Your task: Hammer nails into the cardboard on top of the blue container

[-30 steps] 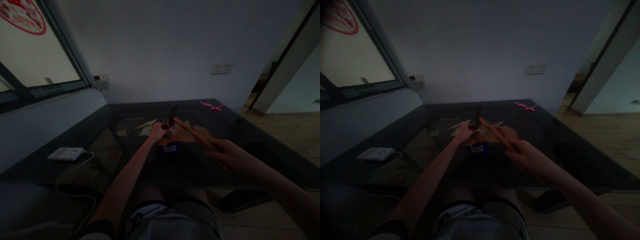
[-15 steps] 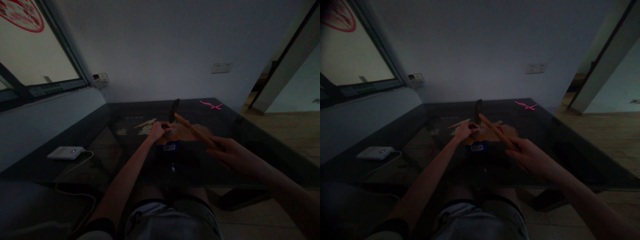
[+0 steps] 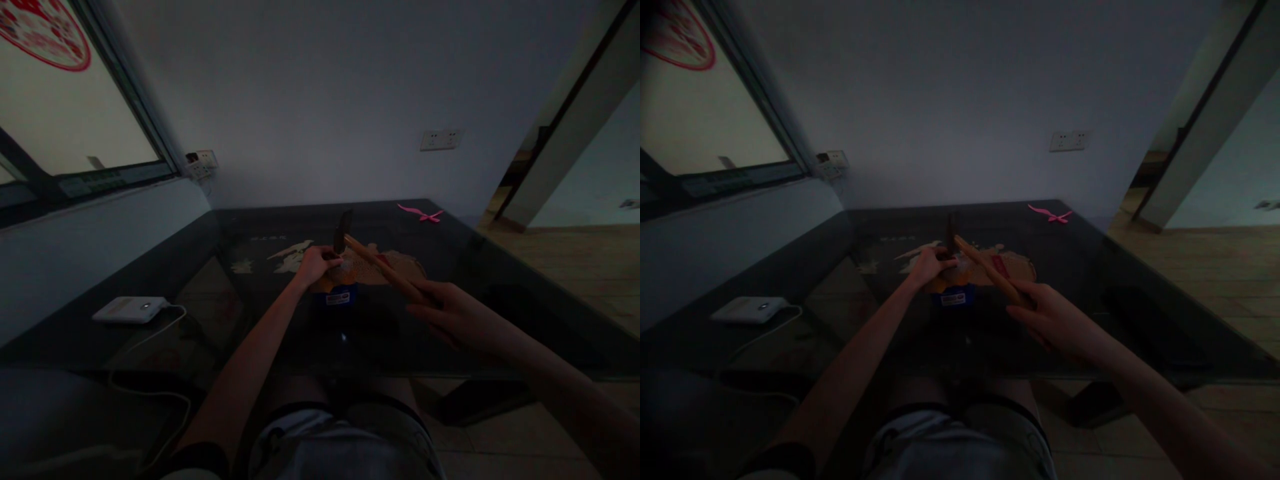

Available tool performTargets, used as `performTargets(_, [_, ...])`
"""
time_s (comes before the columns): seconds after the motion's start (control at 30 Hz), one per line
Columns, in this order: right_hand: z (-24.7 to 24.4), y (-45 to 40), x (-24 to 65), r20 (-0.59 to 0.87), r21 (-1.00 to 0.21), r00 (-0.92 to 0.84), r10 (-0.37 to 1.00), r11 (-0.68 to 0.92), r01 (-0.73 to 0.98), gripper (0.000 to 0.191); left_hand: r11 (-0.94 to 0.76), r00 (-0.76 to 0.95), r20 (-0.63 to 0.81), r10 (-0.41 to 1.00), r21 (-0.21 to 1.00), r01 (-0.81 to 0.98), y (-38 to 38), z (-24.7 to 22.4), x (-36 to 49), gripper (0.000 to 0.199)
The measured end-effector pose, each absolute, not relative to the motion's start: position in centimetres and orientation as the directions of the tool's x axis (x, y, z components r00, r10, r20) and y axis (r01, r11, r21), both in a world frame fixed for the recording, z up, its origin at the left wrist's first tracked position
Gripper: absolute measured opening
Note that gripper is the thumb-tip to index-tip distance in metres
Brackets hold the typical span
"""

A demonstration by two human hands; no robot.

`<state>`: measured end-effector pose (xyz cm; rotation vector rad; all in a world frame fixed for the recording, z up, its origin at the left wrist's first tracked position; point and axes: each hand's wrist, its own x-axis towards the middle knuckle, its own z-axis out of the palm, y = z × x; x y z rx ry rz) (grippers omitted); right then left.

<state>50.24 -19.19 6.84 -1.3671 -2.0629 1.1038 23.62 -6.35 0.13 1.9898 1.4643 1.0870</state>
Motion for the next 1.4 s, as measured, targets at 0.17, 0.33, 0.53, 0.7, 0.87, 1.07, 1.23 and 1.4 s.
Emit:
performTargets(0.17, [6.7,-19.1,50.2,-0.122,-0.811,-0.421,0.899,0.154,0.564,0.041,-0.355,0.139,0.342,0.930,0.729,0.585,-6.0,-0.2,23.5,0.022])
performTargets(0.33, [6.8,-19.2,50.4,-0.048,-0.821,-0.424,0.904,0.206,0.532,0.043,-0.384,0.152,0.366,0.918,0.724,0.573,-6.0,-0.3,23.5,0.016])
performTargets(0.53, [6.5,-18.9,50.2,-0.100,-0.803,-0.427,0.898,0.180,0.568,0.036,-0.359,0.145,0.346,0.927,0.708,0.608,-6.2,0.0,23.4,0.020])
performTargets(0.7, [6.9,-19.3,50.5,-0.065,-0.831,-0.412,0.909,0.179,0.526,0.042,-0.379,0.154,0.359,0.920,0.724,0.576,-6.1,-0.2,23.5,0.017])
performTargets(0.87, [6.0,-19.0,50.5,-0.094,-0.831,-0.426,0.900,0.164,0.532,0.035,-0.362,0.142,0.352,0.925,0.708,0.606,-6.4,0.2,23.5,0.019])
performTargets(1.07, [6.2,-19.3,50.6,-0.071,-0.866,-0.378,0.923,0.131,0.482,0.044,-0.369,0.147,0.357,0.922,0.702,0.609,-6.4,0.3,23.5,0.017])
performTargets(1.23, [5.7,-19.2,50.5,-0.052,-0.856,-0.411,0.910,0.171,0.488,0.043,-0.374,0.159,0.355,0.921,0.697,0.612,-6.1,0.0,23.4,0.018])
performTargets(1.4, [5.7,-19.5,50.3,-0.105,-0.871,-0.401,0.910,0.111,0.479,0.043,-0.346,0.132,0.340,0.931,0.713,0.609,-6.7,0.5,23.6,0.017])
